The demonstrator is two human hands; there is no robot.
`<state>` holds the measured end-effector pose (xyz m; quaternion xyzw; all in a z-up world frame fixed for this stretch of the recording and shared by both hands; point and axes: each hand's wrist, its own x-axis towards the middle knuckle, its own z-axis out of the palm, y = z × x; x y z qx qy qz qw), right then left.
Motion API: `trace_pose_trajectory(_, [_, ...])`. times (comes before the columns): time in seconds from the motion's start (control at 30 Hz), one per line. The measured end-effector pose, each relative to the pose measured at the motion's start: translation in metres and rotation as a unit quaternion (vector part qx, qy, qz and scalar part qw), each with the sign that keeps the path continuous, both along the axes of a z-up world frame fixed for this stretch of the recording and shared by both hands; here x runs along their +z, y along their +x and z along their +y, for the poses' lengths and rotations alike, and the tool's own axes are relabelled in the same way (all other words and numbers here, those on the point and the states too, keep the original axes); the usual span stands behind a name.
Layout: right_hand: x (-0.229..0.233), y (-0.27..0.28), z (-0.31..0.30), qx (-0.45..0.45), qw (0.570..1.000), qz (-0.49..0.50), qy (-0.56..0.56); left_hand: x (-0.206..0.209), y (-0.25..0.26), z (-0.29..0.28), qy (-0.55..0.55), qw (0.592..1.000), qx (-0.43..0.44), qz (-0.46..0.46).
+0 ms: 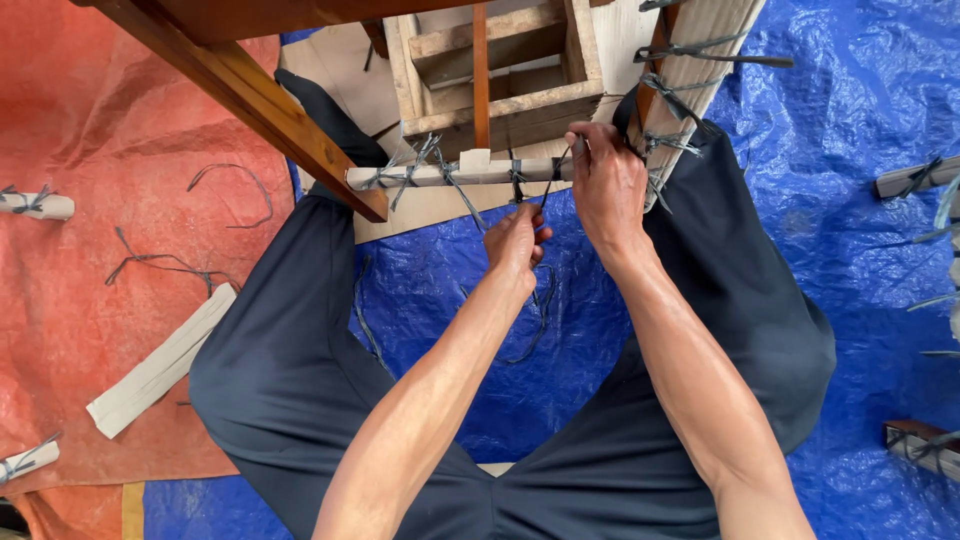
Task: Secure protective padding to a furniture leg by tying it with wires.
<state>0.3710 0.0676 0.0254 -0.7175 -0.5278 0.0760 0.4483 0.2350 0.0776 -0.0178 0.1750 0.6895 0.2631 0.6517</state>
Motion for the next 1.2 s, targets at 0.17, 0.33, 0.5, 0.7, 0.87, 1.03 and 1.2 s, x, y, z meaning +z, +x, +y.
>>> trace_pose_trajectory(0.17, [0.015, -0.007, -0.013, -0.009, 0.999, -0.026, -0.039, -0.002, -0.005, 0.002, 0.016, 0.999, 0.016, -0.029])
trace_pose_trajectory(0.33, [0.016, -0.011, -0.012, 0.011, 0.999, -0.017, -0.045, -0.001, -0.009, 0.001, 0.012, 0.999, 0.007, -0.032])
trace_pose_trajectory(0.5, [-0.001, -0.007, -0.003, 0.007, 0.998, -0.007, -0.067, -0.013, -0.019, 0.000, 0.015, 0.999, -0.012, -0.026])
trace_pose_trajectory(0.7, [0.007, -0.007, -0.004, 0.035, 0.998, -0.030, -0.052, -0.005, -0.017, -0.002, 0.024, 0.999, -0.027, -0.023])
trace_pose_trajectory(0.87, [0.001, -0.006, -0.001, 0.024, 0.997, 0.009, -0.066, -0.005, -0.018, -0.003, 0.026, 0.999, -0.031, -0.022])
trace_pose_trajectory(1.03, [-0.010, -0.009, 0.003, -0.006, 1.000, 0.002, -0.026, -0.003, -0.018, -0.009, 0.078, 0.997, -0.027, -0.004])
trace_pose_trajectory(1.2, [-0.002, -0.001, -0.002, 0.037, 0.991, 0.107, -0.068, 0.055, -0.005, -0.026, 0.294, 0.940, -0.120, 0.129])
